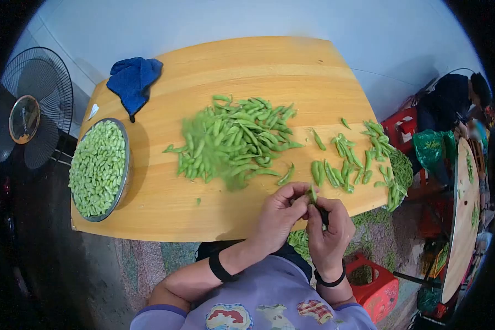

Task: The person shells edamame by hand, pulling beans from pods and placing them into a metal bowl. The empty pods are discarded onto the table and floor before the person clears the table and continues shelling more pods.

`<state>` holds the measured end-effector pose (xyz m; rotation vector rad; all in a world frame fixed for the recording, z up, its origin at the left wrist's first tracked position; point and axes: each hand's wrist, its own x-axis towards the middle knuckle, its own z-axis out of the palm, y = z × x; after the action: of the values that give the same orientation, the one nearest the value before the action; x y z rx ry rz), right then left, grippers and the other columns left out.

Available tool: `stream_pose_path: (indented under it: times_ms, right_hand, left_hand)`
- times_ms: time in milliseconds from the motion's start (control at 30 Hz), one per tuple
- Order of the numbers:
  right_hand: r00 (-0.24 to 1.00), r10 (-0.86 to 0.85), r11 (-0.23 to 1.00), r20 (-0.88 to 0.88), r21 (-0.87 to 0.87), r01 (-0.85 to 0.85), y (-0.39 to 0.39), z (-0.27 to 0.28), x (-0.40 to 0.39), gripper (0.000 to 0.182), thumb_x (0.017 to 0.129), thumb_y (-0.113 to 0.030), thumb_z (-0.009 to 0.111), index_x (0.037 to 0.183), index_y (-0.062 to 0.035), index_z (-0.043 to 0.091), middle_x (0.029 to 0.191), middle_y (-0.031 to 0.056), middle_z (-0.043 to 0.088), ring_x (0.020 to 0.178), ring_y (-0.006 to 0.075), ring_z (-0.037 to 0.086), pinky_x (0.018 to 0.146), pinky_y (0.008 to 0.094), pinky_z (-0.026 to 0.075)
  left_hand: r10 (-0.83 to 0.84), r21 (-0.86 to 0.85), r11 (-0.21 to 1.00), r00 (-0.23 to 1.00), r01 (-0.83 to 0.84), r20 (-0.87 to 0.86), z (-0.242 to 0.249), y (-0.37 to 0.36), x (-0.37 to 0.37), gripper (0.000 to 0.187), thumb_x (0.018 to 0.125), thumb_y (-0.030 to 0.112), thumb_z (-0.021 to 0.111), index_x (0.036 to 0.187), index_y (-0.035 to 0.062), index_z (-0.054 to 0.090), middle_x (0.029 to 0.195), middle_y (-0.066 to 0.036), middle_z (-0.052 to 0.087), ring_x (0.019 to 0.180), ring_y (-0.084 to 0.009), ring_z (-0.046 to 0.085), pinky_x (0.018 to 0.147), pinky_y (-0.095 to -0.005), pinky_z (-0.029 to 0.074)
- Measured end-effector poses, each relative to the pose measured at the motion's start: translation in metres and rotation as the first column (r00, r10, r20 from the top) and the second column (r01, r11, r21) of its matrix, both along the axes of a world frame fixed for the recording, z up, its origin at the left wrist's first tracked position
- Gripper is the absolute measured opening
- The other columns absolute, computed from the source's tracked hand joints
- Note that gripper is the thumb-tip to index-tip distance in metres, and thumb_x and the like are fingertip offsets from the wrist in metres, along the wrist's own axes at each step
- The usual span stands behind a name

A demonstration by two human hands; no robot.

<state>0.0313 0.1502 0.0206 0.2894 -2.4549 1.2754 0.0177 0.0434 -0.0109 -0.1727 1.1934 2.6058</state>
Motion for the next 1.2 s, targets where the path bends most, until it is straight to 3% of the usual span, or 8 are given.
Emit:
stream_pose_path:
  times_ms: [300,500,567,667,733,800,1167,1200]
  right_hand:
    - [0.979,0.048,0.986,-0.198,0.169,-0.014,-0.009,-0.002,0.002,0.014,0.072,0.004,0.060,0.084,0.0005,0.053,0.071,0.0126,0.054,0.059,0.0233,0.057,0.051,0.0285,0.044]
    - [0.990,-0.091,0.992,-0.109,0.076,0.099,0.006,0.009,0.001,0.018,0.072,0.001,0.061,0.089,-0.0001,0.056,0.072,0.0137,0.055,0.064,0.0264,0.057,0.057,0.0304,0.045]
    - [0.988,-0.120,0.983,-0.100,0.127,0.132,0.033,0.005,-0.012,0.021,0.078,-0.002,0.056,0.098,0.0023,0.056,0.070,0.0086,0.055,0.063,0.0185,0.055,0.058,0.0251,0.043]
    - [0.944,-0.175,0.944,0.279,-0.225,0.241,0.049,0.013,-0.023,0.027,0.082,-0.004,0.052,0.109,0.0021,0.052,0.068,0.0006,0.050,0.056,0.0092,0.047,0.051,0.0204,0.038]
    - [0.974,-0.077,0.824,0.215,-0.537,0.183,0.057,0.013,-0.025,0.033,0.084,-0.005,0.050,0.116,0.0005,0.047,0.068,-0.0042,0.043,0.052,0.0030,0.037,0.045,0.0168,0.030]
    - [0.976,-0.054,0.800,0.211,-0.576,0.169,0.058,0.009,-0.024,0.033,0.083,-0.004,0.051,0.116,-0.0004,0.046,0.067,-0.0042,0.043,0.051,0.0023,0.035,0.044,0.0163,0.028]
    - [0.894,0.290,0.733,0.341,-0.680,0.021,0.048,0.001,-0.009,0.008,0.084,-0.004,0.052,0.091,-0.0005,0.051,0.071,0.0010,0.052,0.056,0.0047,0.043,0.048,0.0174,0.035]
    - [0.900,0.300,0.785,0.316,-0.618,-0.045,0.049,0.000,-0.011,0.009,0.084,-0.005,0.053,0.091,-0.0001,0.052,0.073,0.0012,0.053,0.059,0.0051,0.044,0.051,0.0180,0.036]
  left_hand:
    - [-0.146,0.456,0.890,0.956,0.015,0.253,0.003,-0.006,0.001,0.004,0.085,0.008,0.046,0.088,0.0067,0.049,0.082,-0.003,0.053,0.074,-0.0106,0.052,0.066,-0.0236,0.045]
    - [-0.203,0.325,0.938,0.952,0.121,0.231,0.005,-0.016,0.004,0.010,0.086,0.010,0.045,0.093,0.0053,0.051,0.082,-0.002,0.053,0.070,-0.0094,0.050,0.060,-0.0196,0.041]
    - [-0.217,-0.064,0.970,0.954,0.234,0.207,0.031,-0.045,0.008,0.018,0.088,0.017,0.047,0.099,0.0041,0.053,0.081,-0.002,0.054,0.069,-0.0086,0.049,0.060,-0.0184,0.040]
    - [0.121,-0.557,0.783,0.946,-0.277,-0.299,0.029,-0.104,-0.013,0.012,0.084,0.013,0.054,0.090,0.0044,0.060,0.079,-0.001,0.056,0.066,-0.0105,0.050,0.062,-0.0231,0.042]
    - [-0.196,-0.830,-0.023,0.817,-0.557,-0.543,0.049,-0.159,-0.035,0.010,0.077,0.005,0.058,0.087,0.0043,0.061,0.079,-0.007,0.058,0.068,-0.0186,0.052,0.063,-0.0276,0.043]
    - [-0.328,-0.769,-0.354,0.841,-0.532,-0.431,0.047,-0.189,-0.050,0.015,0.072,0.004,0.058,0.087,0.0042,0.061,0.075,-0.012,0.055,0.071,-0.0274,0.053,0.064,-0.0327,0.043]
    - [-0.565,-0.691,-0.365,0.738,-0.624,-0.368,0.027,-0.214,-0.071,0.010,0.069,0.002,0.059,0.076,0.0012,0.052,0.076,-0.011,0.052,0.073,-0.0268,0.052,0.061,-0.0341,0.044]
    - [-0.238,-0.861,-0.092,0.851,-0.500,-0.469,0.030,-0.208,-0.069,0.008,0.073,0.003,0.058,0.075,0.0033,0.050,0.072,-0.006,0.050,0.068,-0.0204,0.051,0.056,-0.0301,0.042]
